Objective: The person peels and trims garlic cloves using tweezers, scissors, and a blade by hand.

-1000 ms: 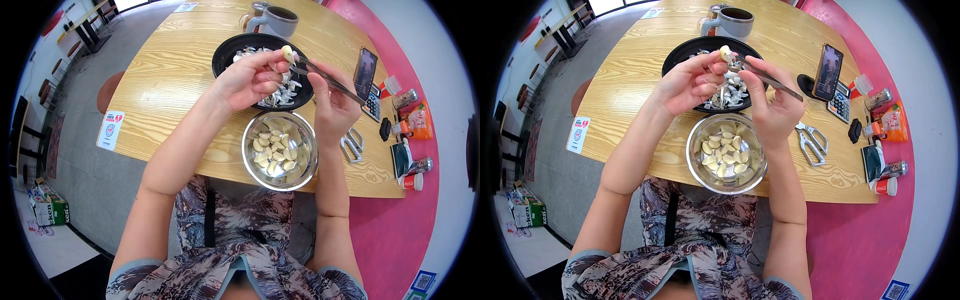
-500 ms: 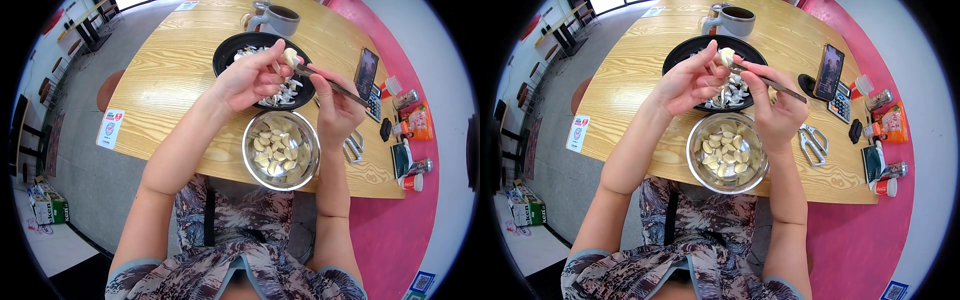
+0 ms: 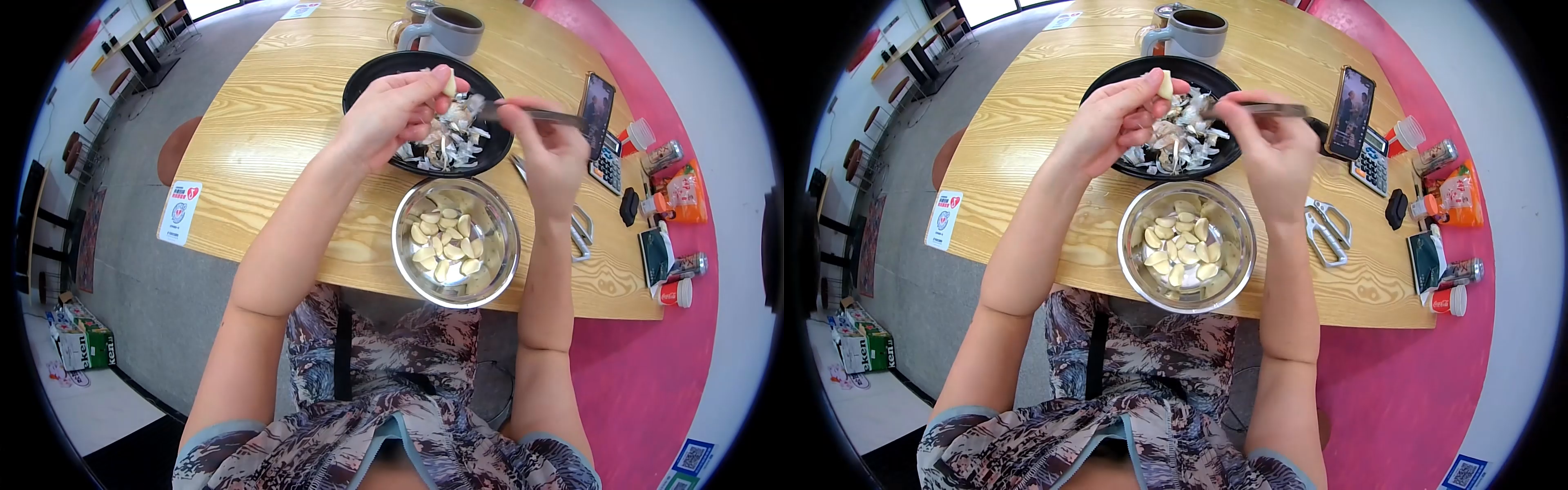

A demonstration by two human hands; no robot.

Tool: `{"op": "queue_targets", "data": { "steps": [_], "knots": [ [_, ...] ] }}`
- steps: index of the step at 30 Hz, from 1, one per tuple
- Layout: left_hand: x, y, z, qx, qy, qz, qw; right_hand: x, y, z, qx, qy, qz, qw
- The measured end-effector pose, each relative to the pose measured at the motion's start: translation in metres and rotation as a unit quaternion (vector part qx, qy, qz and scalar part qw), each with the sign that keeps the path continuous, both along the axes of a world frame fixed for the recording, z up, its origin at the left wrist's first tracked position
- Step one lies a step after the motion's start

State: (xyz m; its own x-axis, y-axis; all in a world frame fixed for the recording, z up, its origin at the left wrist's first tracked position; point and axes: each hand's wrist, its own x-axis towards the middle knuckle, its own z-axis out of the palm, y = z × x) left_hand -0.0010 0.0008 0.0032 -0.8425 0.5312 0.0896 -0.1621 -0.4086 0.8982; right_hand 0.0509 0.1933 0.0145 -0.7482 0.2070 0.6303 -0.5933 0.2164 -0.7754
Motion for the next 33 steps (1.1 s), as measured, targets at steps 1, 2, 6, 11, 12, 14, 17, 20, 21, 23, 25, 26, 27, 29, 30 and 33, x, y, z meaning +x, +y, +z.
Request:
{"op": "queue_targets", "data": {
  "steps": [1, 2, 6, 11, 12, 14, 17, 20, 21, 23, 25, 26, 27, 29, 30, 33],
  "knots": [
    [-0.002, -0.001, -0.001, -0.013, 0.01, 0.037, 0.999, -0.005, 0.002, -0.004, 0.062, -0.061, 0.03, 0.996],
    [-0.004, -0.002, -0.001, -0.025, 0.02, 0.075, 0.997, -0.01, 0.002, -0.006, 0.124, -0.121, 0.061, 0.983],
    [-0.005, -0.003, 0.0, 0.005, -0.005, 0.075, 0.997, -0.026, -0.001, -0.01, 0.32, -0.234, 0.056, 0.916],
    [-0.008, -0.004, -0.003, 0.041, -0.025, 0.055, 0.997, -0.022, 0.002, 0.009, 0.294, -0.211, 0.012, 0.932],
    [-0.009, -0.004, -0.004, 0.053, -0.024, 0.045, 0.997, -0.019, 0.005, 0.014, 0.298, -0.212, 0.013, 0.931],
    [-0.009, -0.005, -0.005, 0.063, -0.038, 0.031, 0.997, -0.014, 0.011, 0.024, 0.258, -0.195, 0.02, 0.946],
    [-0.01, -0.005, -0.005, 0.083, -0.053, -0.001, 0.995, -0.014, 0.017, 0.023, 0.166, -0.167, 0.059, 0.97],
    [-0.011, -0.006, -0.009, 0.101, -0.064, -0.019, 0.993, -0.026, 0.023, 0.0, 0.191, -0.237, 0.085, 0.949],
    [-0.011, -0.006, -0.008, 0.096, -0.07, -0.013, 0.993, -0.023, 0.022, 0.002, 0.148, -0.215, 0.065, 0.963],
    [-0.013, -0.006, -0.007, 0.091, -0.08, -0.003, 0.993, -0.02, 0.021, 0.009, 0.113, -0.193, 0.05, 0.973],
    [-0.013, -0.006, -0.008, 0.097, -0.077, -0.007, 0.992, -0.015, 0.016, 0.018, 0.133, -0.174, 0.02, 0.975],
    [-0.013, -0.005, -0.008, 0.102, -0.072, -0.014, 0.992, -0.016, 0.017, 0.018, 0.132, -0.174, 0.019, 0.976],
    [-0.013, -0.005, -0.008, 0.102, -0.071, -0.017, 0.992, -0.017, 0.018, 0.017, 0.134, -0.171, 0.027, 0.976],
    [-0.013, -0.004, -0.008, 0.119, -0.106, -0.006, 0.987, -0.016, 0.021, 0.022, 0.14, -0.167, 0.037, 0.975],
    [-0.014, -0.005, -0.008, 0.121, -0.106, -0.004, 0.987, -0.011, 0.023, 0.028, 0.133, -0.164, 0.011, 0.977],
    [-0.013, -0.008, -0.005, 0.153, -0.127, -0.028, 0.98, 0.006, 0.056, 0.031, 0.181, -0.218, -0.012, 0.959]
  ]
}}
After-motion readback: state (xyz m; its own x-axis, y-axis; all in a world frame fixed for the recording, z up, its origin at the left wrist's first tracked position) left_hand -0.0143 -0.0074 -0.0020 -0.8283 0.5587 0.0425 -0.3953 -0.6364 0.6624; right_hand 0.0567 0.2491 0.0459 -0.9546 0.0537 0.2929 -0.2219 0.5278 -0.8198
